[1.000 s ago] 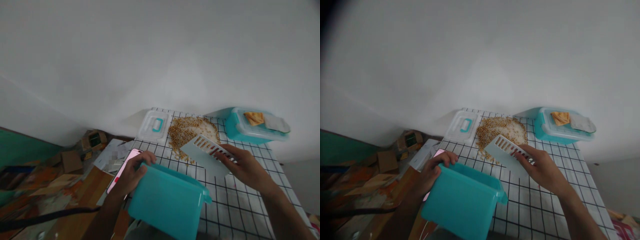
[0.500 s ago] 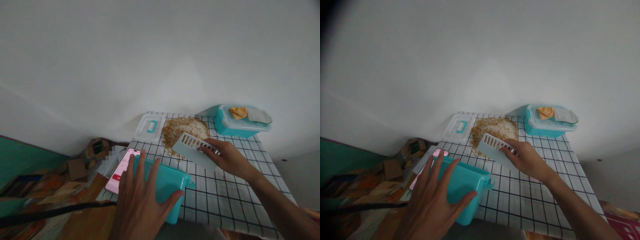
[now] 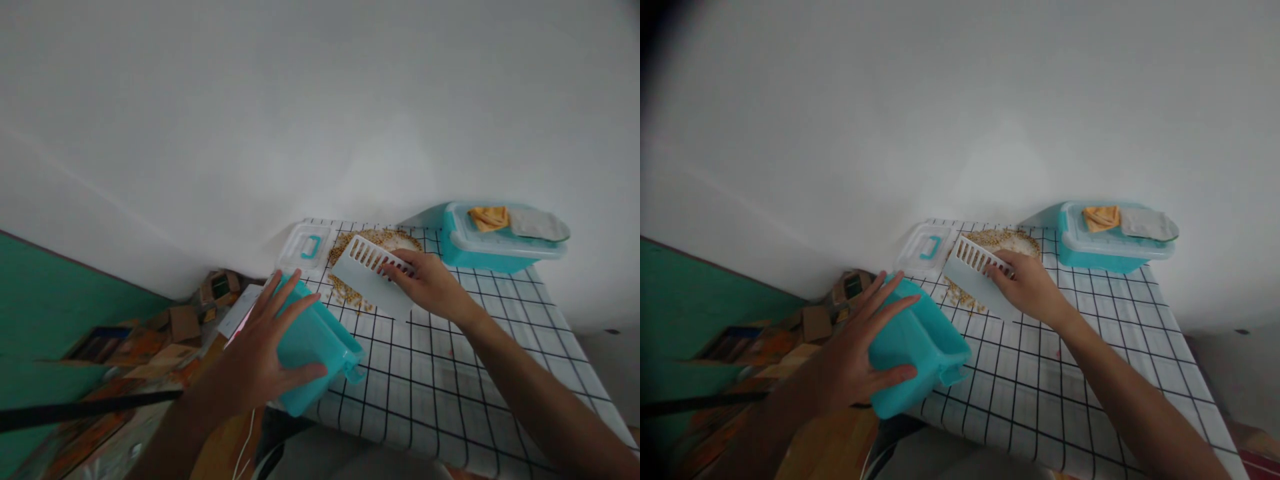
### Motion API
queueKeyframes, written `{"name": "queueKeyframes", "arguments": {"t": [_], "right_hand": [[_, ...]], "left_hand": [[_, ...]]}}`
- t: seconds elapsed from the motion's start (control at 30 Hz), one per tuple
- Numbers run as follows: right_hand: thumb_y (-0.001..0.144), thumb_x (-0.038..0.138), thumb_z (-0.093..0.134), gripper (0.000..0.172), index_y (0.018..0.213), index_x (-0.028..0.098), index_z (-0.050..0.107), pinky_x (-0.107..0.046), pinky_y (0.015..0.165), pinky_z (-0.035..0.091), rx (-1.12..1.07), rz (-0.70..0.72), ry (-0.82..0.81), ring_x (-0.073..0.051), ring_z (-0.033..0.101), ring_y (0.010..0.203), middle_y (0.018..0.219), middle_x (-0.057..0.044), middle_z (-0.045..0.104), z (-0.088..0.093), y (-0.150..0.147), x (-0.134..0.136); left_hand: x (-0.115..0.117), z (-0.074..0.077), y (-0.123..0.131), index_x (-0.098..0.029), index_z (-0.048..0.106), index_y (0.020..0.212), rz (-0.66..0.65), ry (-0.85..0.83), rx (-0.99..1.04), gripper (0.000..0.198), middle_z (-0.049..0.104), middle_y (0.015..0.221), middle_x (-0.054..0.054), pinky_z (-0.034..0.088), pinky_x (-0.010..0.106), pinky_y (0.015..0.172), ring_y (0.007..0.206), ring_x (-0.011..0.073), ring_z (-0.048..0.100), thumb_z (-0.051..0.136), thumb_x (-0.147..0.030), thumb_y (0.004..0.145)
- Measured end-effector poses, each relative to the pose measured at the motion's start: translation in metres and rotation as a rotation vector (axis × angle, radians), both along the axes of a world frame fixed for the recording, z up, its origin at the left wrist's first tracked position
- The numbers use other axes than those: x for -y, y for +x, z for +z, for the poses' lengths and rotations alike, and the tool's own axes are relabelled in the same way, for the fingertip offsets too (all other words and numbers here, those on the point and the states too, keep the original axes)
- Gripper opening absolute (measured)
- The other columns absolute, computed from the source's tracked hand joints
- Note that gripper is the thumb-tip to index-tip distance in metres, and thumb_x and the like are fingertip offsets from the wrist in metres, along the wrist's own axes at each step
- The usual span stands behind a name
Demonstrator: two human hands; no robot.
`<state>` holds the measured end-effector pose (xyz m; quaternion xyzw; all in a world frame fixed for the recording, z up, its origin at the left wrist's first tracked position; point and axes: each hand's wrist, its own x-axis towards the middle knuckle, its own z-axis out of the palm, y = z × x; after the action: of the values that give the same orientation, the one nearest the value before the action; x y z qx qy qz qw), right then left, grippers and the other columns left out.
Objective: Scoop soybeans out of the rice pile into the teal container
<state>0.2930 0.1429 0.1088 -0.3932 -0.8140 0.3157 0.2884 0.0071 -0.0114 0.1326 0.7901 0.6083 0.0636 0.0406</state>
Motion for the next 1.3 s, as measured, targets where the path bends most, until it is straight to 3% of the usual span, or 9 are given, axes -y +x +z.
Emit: {"name": "queueKeyframes", "arguments": {"t": [0.1,0.23,0.3,0.4,0.5,0.77,1.07,1.2,1.3], "right_hand": [[0.095,0.032,0.052,0.025,0.109,0.021,0.071,-0.025,0.064,0.045,0.001,0.005,-0.008,-0.015,0.064,0.076,0.093,-0.002,0.073,-0.005,0.002,-0.001],[0.095,0.035,0.052,0.027,0.109,0.021,0.071,-0.025,0.061,0.045,0.022,-0.025,-0.045,-0.016,0.065,0.075,0.092,-0.003,0.074,-0.009,0.004,-0.005],[0.095,0.037,0.052,0.028,0.109,0.021,0.071,-0.025,0.060,0.045,0.039,-0.054,-0.050,-0.016,0.066,0.074,0.090,-0.003,0.074,-0.010,0.005,-0.006],[0.095,0.040,0.052,0.029,0.110,0.022,0.071,-0.025,0.060,0.047,0.036,-0.083,-0.052,-0.016,0.067,0.073,0.091,-0.003,0.074,-0.010,0.007,-0.008],[0.095,0.040,0.053,0.029,0.112,0.023,0.070,-0.026,0.061,0.048,0.010,-0.113,-0.040,-0.017,0.068,0.074,0.094,-0.003,0.075,-0.008,0.011,-0.009],[0.095,0.045,0.053,0.034,0.113,0.022,0.069,-0.028,0.061,0.050,0.032,-0.192,-0.066,-0.020,0.069,0.077,0.096,-0.005,0.075,-0.007,0.023,-0.005],[0.094,0.042,0.053,0.034,0.114,0.020,0.068,-0.029,0.058,0.049,-0.002,-0.327,-0.023,-0.021,0.068,0.073,0.090,-0.007,0.075,0.004,0.025,0.004],[0.094,0.041,0.053,0.031,0.110,0.019,0.067,-0.029,0.060,0.050,-0.023,-0.368,0.020,-0.020,0.067,0.072,0.088,-0.007,0.074,0.011,0.017,0.010],[0.094,0.041,0.054,0.030,0.113,0.020,0.065,-0.029,0.061,0.051,-0.022,-0.392,-0.001,-0.019,0.068,0.074,0.091,-0.006,0.074,0.006,0.017,0.024]], "left_hand": [[0.007,0.002,0.000,-0.037,0.029,0.150,-0.029,-0.002,-0.006,0.077,0.004,0.168,-0.001,0.025,0.062,0.122,0.155,0.0338,0.002,0.061,-0.061,0.085],[0.027,-0.002,0.025,-0.035,0.034,0.149,0.009,0.097,-0.020,0.059,0.010,0.167,0.001,0.030,0.063,0.120,0.154,0.0330,0.011,0.055,-0.038,0.094],[0.033,-0.009,0.042,-0.031,0.036,0.148,0.050,0.146,-0.033,0.065,0.010,0.167,0.006,0.034,0.068,0.115,0.153,0.0376,0.013,0.059,-0.048,0.090],[0.032,-0.022,0.053,-0.024,0.040,0.143,0.076,0.181,-0.022,0.075,0.012,0.166,0.011,0.027,0.073,0.117,0.153,0.0404,0.011,0.062,-0.063,0.083],[0.024,-0.028,0.044,-0.026,0.043,0.139,0.037,0.176,-0.017,0.072,0.014,0.166,0.008,0.025,0.071,0.119,0.153,0.0379,0.012,0.063,-0.065,0.082],[0.010,-0.018,0.016,-0.029,0.040,0.141,-0.114,0.148,-0.032,0.079,0.013,0.166,0.007,0.026,0.071,0.118,0.153,0.0377,0.012,0.062,-0.071,0.078],[0.005,-0.017,0.017,-0.027,0.042,0.139,-0.158,0.193,-0.022,0.055,0.020,0.164,0.009,0.029,0.071,0.117,0.152,0.0377,0.014,0.059,-0.045,0.091],[0.007,-0.016,0.013,-0.027,0.041,0.139,-0.180,0.186,-0.019,0.053,0.019,0.164,0.008,0.029,0.070,0.118,0.153,0.0368,0.013,0.059,-0.042,0.092],[0.009,-0.016,0.007,-0.028,0.041,0.139,-0.211,0.180,-0.029,0.054,0.018,0.165,0.007,0.030,0.070,0.117,0.153,0.0368,0.012,0.059,-0.044,0.091]]}}
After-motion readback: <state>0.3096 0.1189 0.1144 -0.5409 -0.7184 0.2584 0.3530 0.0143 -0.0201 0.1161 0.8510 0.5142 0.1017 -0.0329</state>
